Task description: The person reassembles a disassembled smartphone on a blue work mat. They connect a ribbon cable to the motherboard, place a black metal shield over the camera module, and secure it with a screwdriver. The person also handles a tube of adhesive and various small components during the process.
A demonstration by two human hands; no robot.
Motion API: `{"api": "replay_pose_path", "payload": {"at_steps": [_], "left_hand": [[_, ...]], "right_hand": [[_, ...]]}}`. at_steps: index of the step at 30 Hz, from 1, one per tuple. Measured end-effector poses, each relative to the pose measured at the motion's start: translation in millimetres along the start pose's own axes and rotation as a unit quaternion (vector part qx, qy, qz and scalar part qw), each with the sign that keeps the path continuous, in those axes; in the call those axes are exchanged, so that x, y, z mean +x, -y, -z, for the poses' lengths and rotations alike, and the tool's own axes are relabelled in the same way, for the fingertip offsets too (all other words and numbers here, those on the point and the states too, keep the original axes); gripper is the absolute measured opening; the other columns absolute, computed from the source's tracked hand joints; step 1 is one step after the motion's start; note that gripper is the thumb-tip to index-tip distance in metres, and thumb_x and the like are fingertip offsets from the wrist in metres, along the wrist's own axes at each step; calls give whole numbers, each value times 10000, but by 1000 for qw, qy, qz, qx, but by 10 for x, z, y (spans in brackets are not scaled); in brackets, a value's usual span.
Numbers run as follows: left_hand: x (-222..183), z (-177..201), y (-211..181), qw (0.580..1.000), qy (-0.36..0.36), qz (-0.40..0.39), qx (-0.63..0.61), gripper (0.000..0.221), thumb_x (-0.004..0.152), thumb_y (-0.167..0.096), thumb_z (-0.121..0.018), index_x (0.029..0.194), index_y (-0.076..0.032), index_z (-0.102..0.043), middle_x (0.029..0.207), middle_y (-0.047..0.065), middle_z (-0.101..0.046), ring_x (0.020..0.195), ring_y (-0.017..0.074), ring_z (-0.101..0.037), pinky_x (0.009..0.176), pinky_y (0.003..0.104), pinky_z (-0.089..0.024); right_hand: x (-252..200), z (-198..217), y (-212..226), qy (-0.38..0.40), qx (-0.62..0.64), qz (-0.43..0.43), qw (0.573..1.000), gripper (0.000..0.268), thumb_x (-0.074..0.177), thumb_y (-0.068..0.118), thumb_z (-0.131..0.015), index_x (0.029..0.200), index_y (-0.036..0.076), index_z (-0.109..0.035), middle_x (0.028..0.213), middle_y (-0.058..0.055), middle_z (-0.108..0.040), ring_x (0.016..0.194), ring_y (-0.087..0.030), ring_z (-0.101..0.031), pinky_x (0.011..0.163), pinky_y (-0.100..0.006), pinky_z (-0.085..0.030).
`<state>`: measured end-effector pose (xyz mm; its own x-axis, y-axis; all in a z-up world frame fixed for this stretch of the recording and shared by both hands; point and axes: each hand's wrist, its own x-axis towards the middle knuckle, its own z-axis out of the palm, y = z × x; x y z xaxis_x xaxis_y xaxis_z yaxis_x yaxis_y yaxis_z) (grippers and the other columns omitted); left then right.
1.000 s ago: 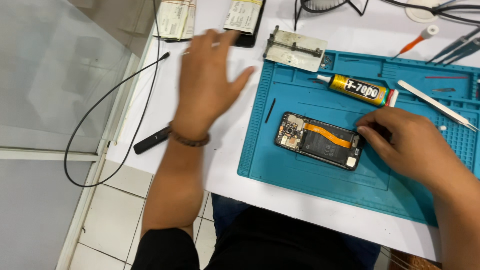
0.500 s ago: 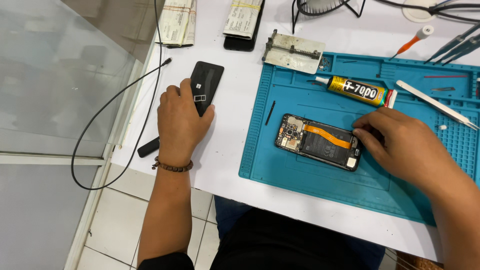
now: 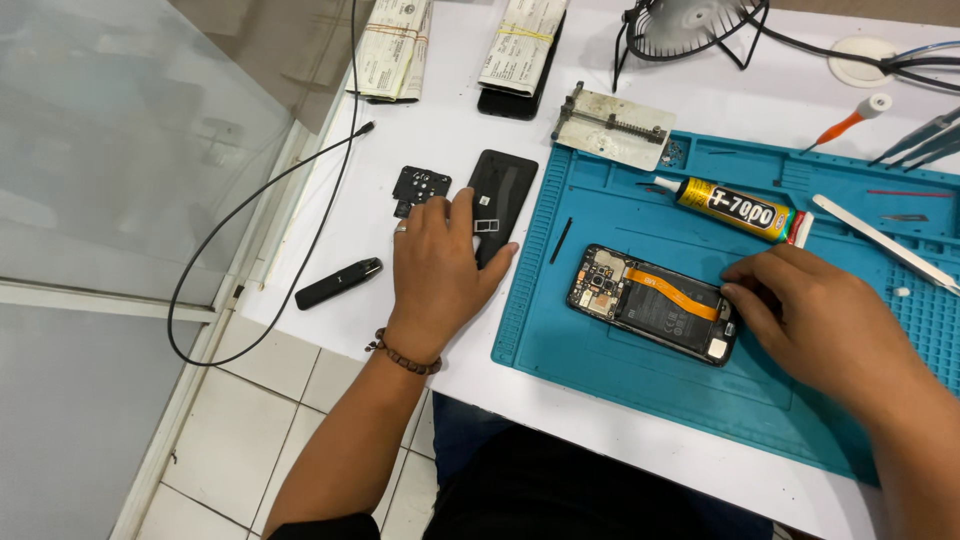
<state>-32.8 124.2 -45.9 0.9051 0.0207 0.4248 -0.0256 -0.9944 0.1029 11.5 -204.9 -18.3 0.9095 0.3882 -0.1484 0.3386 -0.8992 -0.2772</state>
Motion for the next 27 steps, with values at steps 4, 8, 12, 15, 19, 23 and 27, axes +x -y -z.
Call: {"api": "replay_pose_path", "payload": {"at_steps": [4,8,12,15,19,23,27], "left_hand": [[79,106,119,1000,17,8,-11,736,810,-641,-643,1230,-47,-526,1016,135,-584,913,303,-554,689,433,-480],[268,173,487,996,32,46,-66,483,901,-242,-589,1304,-6,-463,1163,166,-552,1051,338,-508,781,455,-479],[434,185,703,973,202,47,-105,579,850,-49,-534,1409,-105,-393,1465,143,-380,1359,310,-300,1023,591,-297],[425,35,775,982,166,19,-86,505,828,-45,-599,1322,-69,-500,1252,113,-545,1211,322,-444,958,530,-357],[437,61,799,982,150,27,-115,553,816,-115,-702,1324,-58,-493,1098,155,-511,1066,353,-474,941,463,-388],[470,184,763,978,85,34,-185,331,844,-19,-615,1171,-46,-579,1076,115,-554,969,287,-573,837,400,-473],[515,423,469,946,33,26,-322,195,842,-38,-636,1034,-53,-608,982,57,-646,901,196,-613,762,300,-524]], "right_hand": [[-4,-15,-6,-4,-9,3,1000,234,902,319,-549,1069,194,-653,1018,25,-664,904,-204,-650,743,-369,-526],[-20,-52,-44,-14,-13,21,1000,237,902,317,-550,1070,184,-651,1027,14,-660,929,-219,-647,745,-381,-523],[-19,-42,-38,-20,-15,29,999,237,908,314,-547,1073,178,-649,1028,11,-657,923,-223,-647,741,-386,-528],[-14,-28,-29,-14,-28,29,999,238,912,321,-542,1074,184,-651,1033,0,-650,924,-241,-644,726,-401,-532],[-17,-20,-13,-22,-19,38,999,225,911,311,-544,1060,179,-649,1025,-4,-652,927,-244,-643,725,-405,-528],[-24,5,-7,-17,-11,38,999,226,914,308,-538,1061,176,-648,1024,-7,-650,932,-247,-638,731,-406,-523],[-46,69,28,-5,10,11,1000,233,920,299,-545,1086,171,-647,1012,-4,-661,876,-246,-640,668,-416,-521]]}}
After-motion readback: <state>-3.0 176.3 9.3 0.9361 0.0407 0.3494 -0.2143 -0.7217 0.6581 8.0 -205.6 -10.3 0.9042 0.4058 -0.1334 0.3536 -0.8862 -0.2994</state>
